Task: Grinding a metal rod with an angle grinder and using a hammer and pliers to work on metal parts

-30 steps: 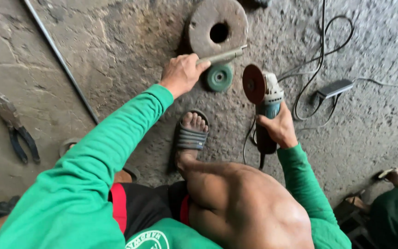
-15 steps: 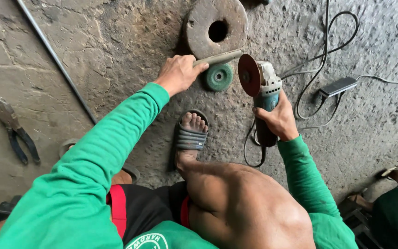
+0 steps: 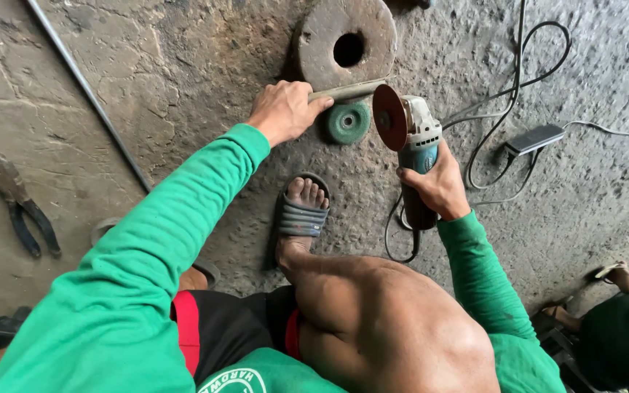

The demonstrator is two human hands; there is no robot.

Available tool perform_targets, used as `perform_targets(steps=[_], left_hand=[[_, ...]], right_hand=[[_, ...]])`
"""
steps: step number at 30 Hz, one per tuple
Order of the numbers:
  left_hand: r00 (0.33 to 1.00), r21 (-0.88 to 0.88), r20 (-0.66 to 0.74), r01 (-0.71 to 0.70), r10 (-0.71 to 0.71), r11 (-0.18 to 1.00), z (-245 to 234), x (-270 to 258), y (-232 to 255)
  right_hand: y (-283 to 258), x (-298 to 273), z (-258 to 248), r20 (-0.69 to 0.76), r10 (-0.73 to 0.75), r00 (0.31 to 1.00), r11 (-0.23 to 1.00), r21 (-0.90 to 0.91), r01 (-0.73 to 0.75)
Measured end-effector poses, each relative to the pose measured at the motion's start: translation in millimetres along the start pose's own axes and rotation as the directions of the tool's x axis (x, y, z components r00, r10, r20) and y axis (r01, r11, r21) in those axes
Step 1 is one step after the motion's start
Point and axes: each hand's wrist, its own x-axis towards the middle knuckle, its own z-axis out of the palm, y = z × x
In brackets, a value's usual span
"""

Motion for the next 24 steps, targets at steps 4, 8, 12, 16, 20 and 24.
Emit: perform_targets(steps=[4,8,12,16,20,24], left_hand=[[1.0,0.009,0.023,0.013,-0.014,1.0,2.0,2.5,-0.9],[0.999,0.028,0.031,0.021,-0.022,0.999,2.9,4.1,-1.1],[1.0,0.022,0.025,0.017,-0.018,1.0,5.7,1.8,0.1],[1.0,0.01,0.022,0.012,-0.013,1.0,4.9,0.5,-0.2],[1.0,-0.008,0.014,-0.012,0.012,1.0,-1.1,-4.2,5.2],[1.0,-0.02,0.019,-0.025,0.025,0.999,-3.0,-6.1,6.5]], right_hand=[[2.9,-2.2,0.9,0.004,-0.002,1.0,1.0,-0.019,0.002],[-4.3,-3.6,0.5,0.001,-0.032,0.999,0.999,-0.001,0.032],[0.1,-0.7,2.7,-0.023,-0.031,0.999,1.0,0.005,0.031],[-5.9,4.2,2.2,-0.036,-0.042,0.998,0.999,-0.007,0.042],[-11.6,5.9,3.8,-0.059,-0.08,0.995,0.997,-0.016,0.079],[18.7,12.4,-0.7,-0.036,-0.096,0.995,0.994,-0.048,0.095]])
